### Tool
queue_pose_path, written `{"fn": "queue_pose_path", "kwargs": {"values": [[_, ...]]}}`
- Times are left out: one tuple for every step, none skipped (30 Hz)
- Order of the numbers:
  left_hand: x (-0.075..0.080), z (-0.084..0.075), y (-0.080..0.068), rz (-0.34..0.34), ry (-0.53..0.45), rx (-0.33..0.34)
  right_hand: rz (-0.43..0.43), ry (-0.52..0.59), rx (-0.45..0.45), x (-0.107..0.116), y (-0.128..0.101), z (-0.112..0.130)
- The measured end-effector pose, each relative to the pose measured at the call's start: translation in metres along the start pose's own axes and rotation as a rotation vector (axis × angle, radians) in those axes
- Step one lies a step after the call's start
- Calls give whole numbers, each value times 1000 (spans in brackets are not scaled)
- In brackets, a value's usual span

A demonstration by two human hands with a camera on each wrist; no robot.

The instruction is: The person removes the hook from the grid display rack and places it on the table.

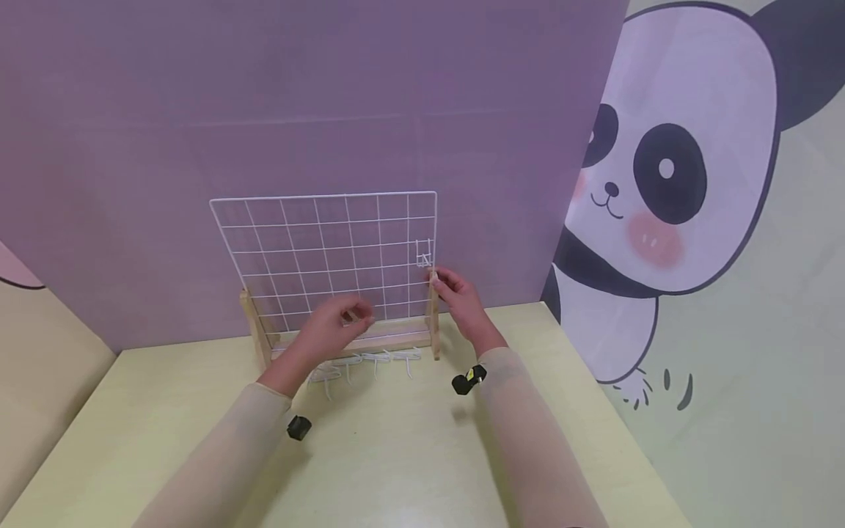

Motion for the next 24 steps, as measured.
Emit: {"fn": "queue_pose_path", "kwargs": {"values": [[1,-3,5,-14,-22,-7,0,2,-1,0,0,0],[2,-5,10,-26,-43,-14,1,4,-3,-1,0,0],[3,-7,14,-35,-59,-18,-1,6,-8,-1,0,0],[3,-10,18,-42,-64,-20,-4,7,-14,0,0,0],[4,-12,22,-48,-70,-20,-6,6,-18,0,0,0],[4,-15,26,-53,-73,-22,-10,5,-24,0,-1,0],[4,-18,30,-59,-73,-21,-13,9,-27,0,-1,0],[5,-21,34,-64,-74,-23,-15,9,-28,0,-1,0],[5,-24,37,-71,-78,-24,-17,8,-29,0,-1,0],[5,-27,41,-80,-82,-29,-17,6,-27,0,-1,0],[5,-30,45,-93,-92,-34,-18,4,-25,0,-1,0],[5,-34,48,-106,-102,-40,-19,4,-23,0,-1,0],[6,-38,52,-118,-109,-45,-20,4,-19,0,-1,0],[5,-41,56,-130,-117,-52,-21,7,-15,0,0,0],[5,-44,59,-141,-124,-59,-22,4,-13,0,0,0],[5,-48,63,-151,-127,-66,-24,5,-10,0,0,0],[4,-52,66,-159,-131,-78,-27,5,-7,0,0,0],[4,-56,70,-165,-133,-89,-29,6,-4,0,0,0],[3,-59,73,-172,-133,-99,-30,2,-2,0,0,0],[3,-62,75,-178,-134,-112,-32,-1,-1,0,0,0],[2,-65,78,-183,-135,-124,-34,-4,0,1,0,0],[2,-68,80,-187,-134,-137,-35,-5,0,1,0,0],[1,-70,81,-191,-134,-148,-36,-5,2,1,0,1],[1,-72,83,-194,-132,-155,-36,-6,2,0,0,1]]}}
Point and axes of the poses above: each hand's wrist, its own y-axis towards the middle knuckle, its own x-axis out of the back of the hand, z = x × y, the point moved 9 cm from there along y, towards the middle knuckle, and after that the axes turned 7 degrees about z, right-handed, at the moved point
